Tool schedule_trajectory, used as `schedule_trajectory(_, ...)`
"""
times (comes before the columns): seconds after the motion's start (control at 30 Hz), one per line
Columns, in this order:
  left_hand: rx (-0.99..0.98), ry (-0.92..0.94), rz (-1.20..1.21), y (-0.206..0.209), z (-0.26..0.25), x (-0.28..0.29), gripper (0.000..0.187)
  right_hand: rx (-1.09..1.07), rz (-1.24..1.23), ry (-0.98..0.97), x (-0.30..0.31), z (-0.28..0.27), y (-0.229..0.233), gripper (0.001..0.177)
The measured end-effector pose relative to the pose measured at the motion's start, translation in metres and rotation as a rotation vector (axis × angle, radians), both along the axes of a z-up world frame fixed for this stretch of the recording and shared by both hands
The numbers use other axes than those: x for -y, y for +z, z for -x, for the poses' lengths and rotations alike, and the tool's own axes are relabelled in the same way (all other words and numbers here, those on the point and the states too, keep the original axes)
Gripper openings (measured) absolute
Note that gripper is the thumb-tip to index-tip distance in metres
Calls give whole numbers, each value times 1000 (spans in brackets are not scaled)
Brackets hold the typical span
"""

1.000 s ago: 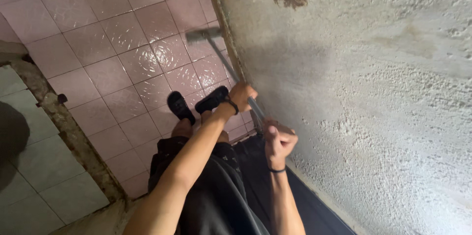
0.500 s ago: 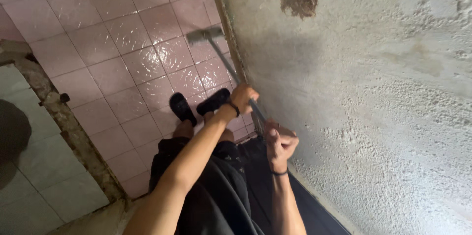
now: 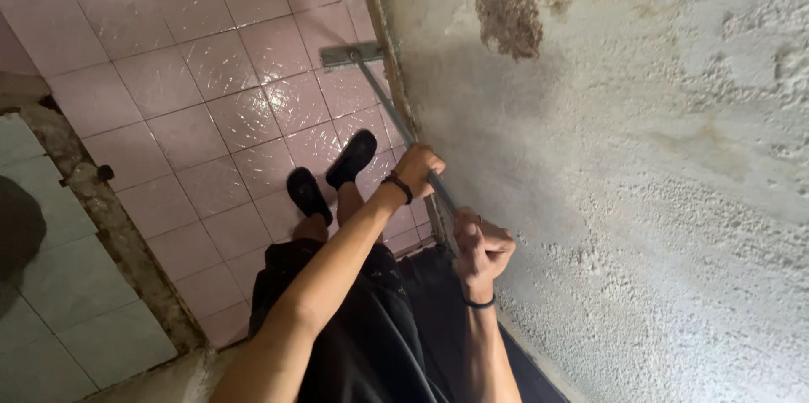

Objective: The person scoops water from a metal bucket using a red plastic scoop and pours it onto the pink tiled floor. They then use a long-handled brush to scrub the wet floor area, moving the brush back and forth to clean the tiles.

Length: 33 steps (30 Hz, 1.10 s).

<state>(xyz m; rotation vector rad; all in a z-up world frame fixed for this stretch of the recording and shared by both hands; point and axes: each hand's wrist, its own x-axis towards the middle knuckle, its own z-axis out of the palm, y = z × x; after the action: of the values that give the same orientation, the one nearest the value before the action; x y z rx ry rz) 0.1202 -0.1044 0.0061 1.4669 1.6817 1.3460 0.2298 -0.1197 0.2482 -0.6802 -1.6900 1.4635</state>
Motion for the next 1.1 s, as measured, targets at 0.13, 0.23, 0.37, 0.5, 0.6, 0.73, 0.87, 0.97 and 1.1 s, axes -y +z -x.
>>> schedule_trajectory(0.13,-10,18,50,-11,21,-19,20,23,-39,9,-25,15,-23,56)
schedule_trajectory(0.23,-72,24,127,-41,48,-46,17,90,-43,1,-43,22,-46,55)
schedule_trajectory(0.37,-258,5,139,-64,69,-54,17,181,-38,-13,-47,34,-63,57)
schedule_trajectory(0.5,-189,7,65,-34,45,-48,19,79,-8,39,-57,30,-36,56)
schedule_trajectory(0.6,-11,14,170,-4,32,-39,17,22,-32,34,-54,24,-7,56)
schedule_trajectory(0.73,-33,54,131,-19,52,-46,16,12,-46,81,-57,40,-30,51)
schedule_trajectory(0.87,-234,51,110,-48,79,-61,15,114,-25,50,-69,57,-58,51)
schedule_trajectory(0.97,-154,68,173,-39,81,-72,15,128,-18,77,-81,58,-43,50)
schedule_trajectory(1.1,-77,88,116,4,41,-58,16,19,-76,125,-85,50,-3,53)
